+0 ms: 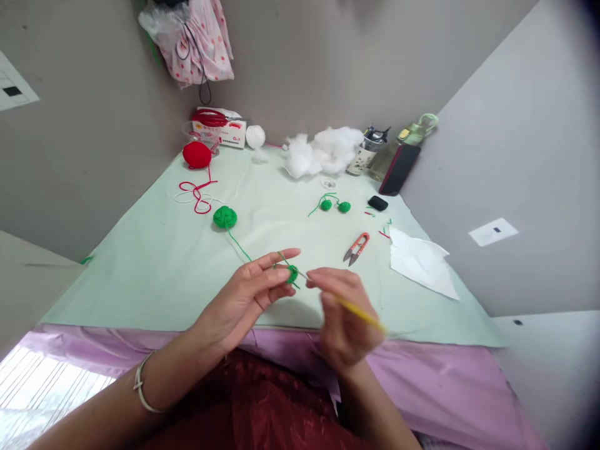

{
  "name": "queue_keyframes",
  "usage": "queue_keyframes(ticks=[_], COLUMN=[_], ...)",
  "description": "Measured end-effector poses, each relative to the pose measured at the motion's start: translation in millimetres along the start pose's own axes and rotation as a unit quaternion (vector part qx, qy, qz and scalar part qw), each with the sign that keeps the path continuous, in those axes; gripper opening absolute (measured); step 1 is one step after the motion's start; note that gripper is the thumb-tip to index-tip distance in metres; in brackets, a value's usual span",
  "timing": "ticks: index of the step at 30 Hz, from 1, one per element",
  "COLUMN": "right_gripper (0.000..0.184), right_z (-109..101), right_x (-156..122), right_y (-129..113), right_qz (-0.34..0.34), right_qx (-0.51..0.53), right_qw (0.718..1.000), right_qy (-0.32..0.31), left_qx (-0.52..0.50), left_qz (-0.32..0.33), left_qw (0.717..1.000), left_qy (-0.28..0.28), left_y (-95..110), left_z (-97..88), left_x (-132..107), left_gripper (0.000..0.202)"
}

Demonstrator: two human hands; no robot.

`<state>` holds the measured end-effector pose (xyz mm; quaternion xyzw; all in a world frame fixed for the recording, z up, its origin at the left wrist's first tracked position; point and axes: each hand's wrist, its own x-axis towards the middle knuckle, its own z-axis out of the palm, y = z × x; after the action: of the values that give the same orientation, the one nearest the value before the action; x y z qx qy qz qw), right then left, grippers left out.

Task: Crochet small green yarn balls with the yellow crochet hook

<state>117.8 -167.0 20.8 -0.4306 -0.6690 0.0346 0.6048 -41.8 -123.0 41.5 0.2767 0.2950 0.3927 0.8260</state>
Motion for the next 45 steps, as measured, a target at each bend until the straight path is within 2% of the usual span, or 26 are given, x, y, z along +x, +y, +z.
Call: queue_keyframes(ticks=[3, 5, 7, 10, 12, 14, 15, 17, 20, 22, 26, 29, 32, 34, 36, 39, 42, 45], right_gripper=[0.025, 0.023, 0.024, 0.032, 0.036, 0.037, 0.035, 0.028, 0.022, 0.019, 0.018, 0.02, 0.022, 0.023, 0.024, 0.025, 0.028, 0.03], right_z=[0.6, 2.6, 5.0, 6.8, 5.9, 3.4, 2.0, -0.2, 0.3, 2.6, 4.4, 1.2, -3.0, -5.2, -6.7, -7.6, -7.6, -7.2], right_x=[9.5, 13.0, 12.3, 4.6, -0.6, -1.8, -0.4, 4.9, 13.3, 15.4, 13.4, 12.7, 13.5, 13.1, 11.2, 6.7, 3.5, 3.2], right_y=[-4.2, -5.5, -5.6, -4.3, -2.8, -1.5, -1.1, -1.1, -2.5, -3.7, -3.2, -0.1, 1.4, -0.1, -3.1, -6.9, -6.9, -4.6], right_qz=[0.115, 0.123, 0.097, 0.03, -0.027, -0.055, -0.043, 0.029, 0.149, 0.166, 0.168, 0.225, 0.242, 0.232, 0.206, 0.123, 0.047, 0.026], right_qx=[0.148, 0.176, 0.15, 0.052, -0.03, -0.061, -0.047, 0.028, 0.16, 0.198, 0.202, 0.264, 0.321, 0.306, 0.246, 0.15, 0.119, 0.102], right_qw=[0.982, 0.977, 0.984, 0.998, 0.999, 0.996, 0.998, 0.999, 0.975, 0.966, 0.965, 0.938, 0.916, 0.923, 0.947, 0.981, 0.991, 0.994], right_qy=[0.036, 0.018, -0.007, -0.01, -0.021, -0.025, -0.019, 0.017, 0.049, 0.029, 0.004, 0.008, 0.003, -0.001, -0.006, -0.015, -0.027, -0.034], left_qx=[0.019, 0.053, 0.084, 0.08, 0.038, -0.005, -0.019, -0.028, 0.011, 0.061, 0.113, 0.131, 0.147, 0.153, 0.16, 0.178, 0.191, 0.198], left_qz=[0.026, 0.051, 0.082, 0.104, 0.071, 0.019, 0.002, 0.0, 0.051, 0.078, 0.092, 0.097, 0.098, 0.097, 0.104, 0.127, 0.137, 0.139], left_qw=[0.999, 0.997, 0.993, 0.991, 0.997, 1.0, 1.0, 1.0, 0.999, 0.995, 0.989, 0.987, 0.984, 0.983, 0.982, 0.976, 0.972, 0.97], left_qy=[-0.004, -0.012, 0.0, 0.022, 0.006, -0.016, -0.02, -0.012, 0.008, 0.007, -0.005, -0.004, -0.007, -0.006, -0.003, 0.003, 0.005, 0.007], left_y=[2.5, 1.2, -2.0, -6.5, -7.3, -5.9, -4.7, -2.2, -1.2, -2.6, -4.8, -2.5, 0.3, 1.1, 0.8, -1.0, -2.5, -2.2], left_z=[-1.1, 0.5, 3.1, 6.1, 6.0, 3.7, 2.1, -1.1, -2.4, -1.0, 1.2, 0.3, -0.7, -1.4, -2.3, -4.3, -5.6, -5.5], left_x=[-0.3, -1.6, -2.6, -1.7, 0.7, 3.5, 4.8, 6.2, 5.2, 3.0, -0.8, -2.1, -3.1, -3.8, -4.1, -3.9, -3.4, -3.4], left_gripper=[0.033, 0.032, 0.031, 0.036, 0.039, 0.038, 0.036, 0.03, 0.024, 0.024, 0.033, 0.031, 0.028, 0.027, 0.027, 0.027, 0.027, 0.027])
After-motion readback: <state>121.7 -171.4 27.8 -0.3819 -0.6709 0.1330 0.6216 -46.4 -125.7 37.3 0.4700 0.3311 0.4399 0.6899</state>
